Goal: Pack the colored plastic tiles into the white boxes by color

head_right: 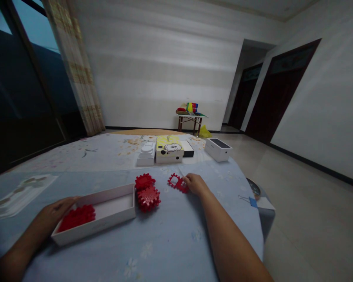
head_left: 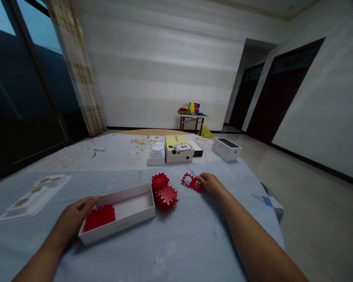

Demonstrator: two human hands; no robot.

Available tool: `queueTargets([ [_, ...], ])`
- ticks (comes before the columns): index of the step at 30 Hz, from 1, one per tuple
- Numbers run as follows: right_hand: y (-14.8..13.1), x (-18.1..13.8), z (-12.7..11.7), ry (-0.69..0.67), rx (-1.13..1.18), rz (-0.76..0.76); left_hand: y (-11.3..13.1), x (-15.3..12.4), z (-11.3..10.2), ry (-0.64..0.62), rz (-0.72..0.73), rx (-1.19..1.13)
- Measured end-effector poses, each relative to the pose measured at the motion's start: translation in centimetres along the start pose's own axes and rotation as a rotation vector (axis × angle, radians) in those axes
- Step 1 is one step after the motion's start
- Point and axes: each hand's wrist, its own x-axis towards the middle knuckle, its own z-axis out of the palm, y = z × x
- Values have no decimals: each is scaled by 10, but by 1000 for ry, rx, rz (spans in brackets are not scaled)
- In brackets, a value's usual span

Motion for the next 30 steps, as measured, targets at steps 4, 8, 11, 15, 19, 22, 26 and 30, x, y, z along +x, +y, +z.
queueTargets([
  [4, 7, 1, 5, 79, -24, 38, -3, 1, 0, 1, 4, 12],
  [8, 1, -3, 8, 55, -105, 4, -3, 0, -1, -9, 9, 20],
  [11, -7, -6, 11, 38, -191, -46, 1, -1, -2, -17, 3, 9],
  [15, -10, -8, 11, 29, -197, -82, 8, -3, -2, 4, -11, -20],
  [19, -8, -8, 10, 23, -198, -100, 9, -5, -2, 18, -27, -29],
  [22, -9, -8, 10, 34, -230, -106, 6, -3, -2, 21, -21, -19],
  [26, -12, -9, 11, 75, -279, -120, 2, -2, -1, 20, -6, -9],
  [30, -10, -9, 11, 164, -220, -180, 6, -4, -2, -4, -15, 9],
])
